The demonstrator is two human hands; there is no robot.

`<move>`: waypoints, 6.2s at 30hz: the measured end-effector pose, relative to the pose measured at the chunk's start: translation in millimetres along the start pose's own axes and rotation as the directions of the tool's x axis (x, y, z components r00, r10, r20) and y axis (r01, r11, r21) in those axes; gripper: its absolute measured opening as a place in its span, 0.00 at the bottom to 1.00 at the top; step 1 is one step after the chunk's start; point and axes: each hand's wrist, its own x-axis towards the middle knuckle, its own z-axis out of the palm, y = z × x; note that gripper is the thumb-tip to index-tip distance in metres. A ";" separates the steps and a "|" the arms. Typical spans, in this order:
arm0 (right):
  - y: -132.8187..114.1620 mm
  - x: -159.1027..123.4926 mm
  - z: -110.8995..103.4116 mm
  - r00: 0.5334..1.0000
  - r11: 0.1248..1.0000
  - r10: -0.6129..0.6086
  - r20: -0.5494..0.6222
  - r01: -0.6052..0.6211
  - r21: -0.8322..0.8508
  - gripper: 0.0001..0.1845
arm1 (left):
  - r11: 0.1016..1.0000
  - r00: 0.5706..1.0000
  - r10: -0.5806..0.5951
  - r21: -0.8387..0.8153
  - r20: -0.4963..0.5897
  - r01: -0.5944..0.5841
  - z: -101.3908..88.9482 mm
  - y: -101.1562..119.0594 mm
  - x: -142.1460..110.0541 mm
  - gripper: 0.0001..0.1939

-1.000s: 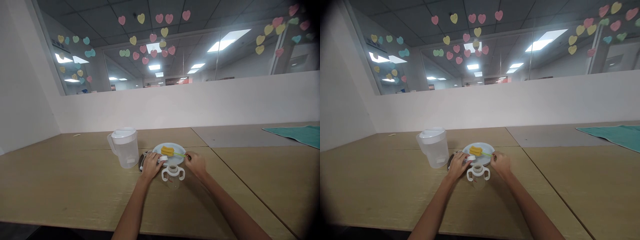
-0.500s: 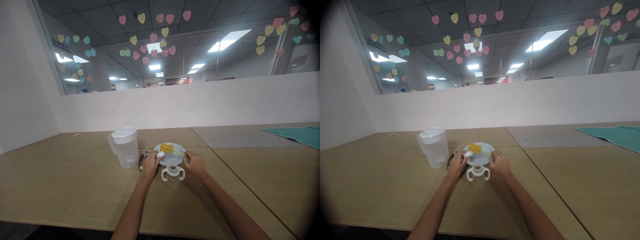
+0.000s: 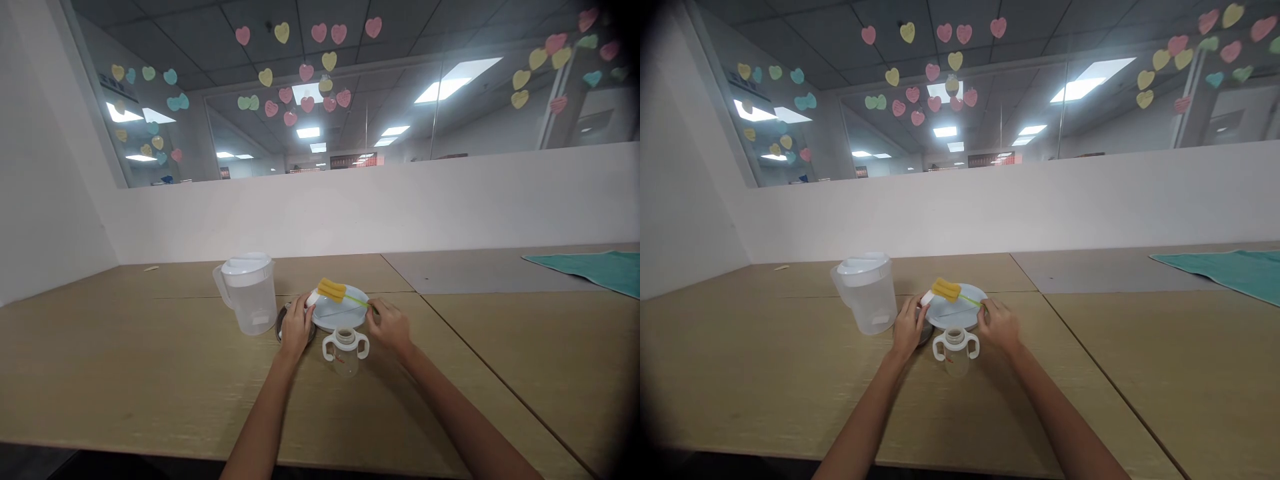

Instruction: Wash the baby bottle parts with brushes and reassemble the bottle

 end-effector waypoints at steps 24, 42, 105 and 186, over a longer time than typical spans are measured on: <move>2.3 -0.2 -0.6 0.999 0.999 -0.049 -0.010 0.049 0.017 0.09 | 0.992 0.992 0.035 0.121 -0.121 -0.020 0.0 -3.7 0.3 0.12; 4.8 -1.0 1.5 1.000 0.998 0.012 -0.004 -0.012 -0.058 0.10 | 0.798 0.809 -0.540 0.445 0.230 0.406 -3.5 -20.4 -1.2 0.21; -7.5 16.5 -14.2 0.831 0.603 0.449 0.329 -0.553 0.575 0.31 | 0.993 0.931 0.044 -0.085 -0.363 -0.080 -0.8 21.1 -2.8 0.26; 20.8 -6.5 12.3 0.587 0.892 0.452 0.672 -0.293 -0.345 0.08 | 0.890 0.956 0.261 -0.350 -0.132 -0.291 7.7 50.6 -20.8 0.27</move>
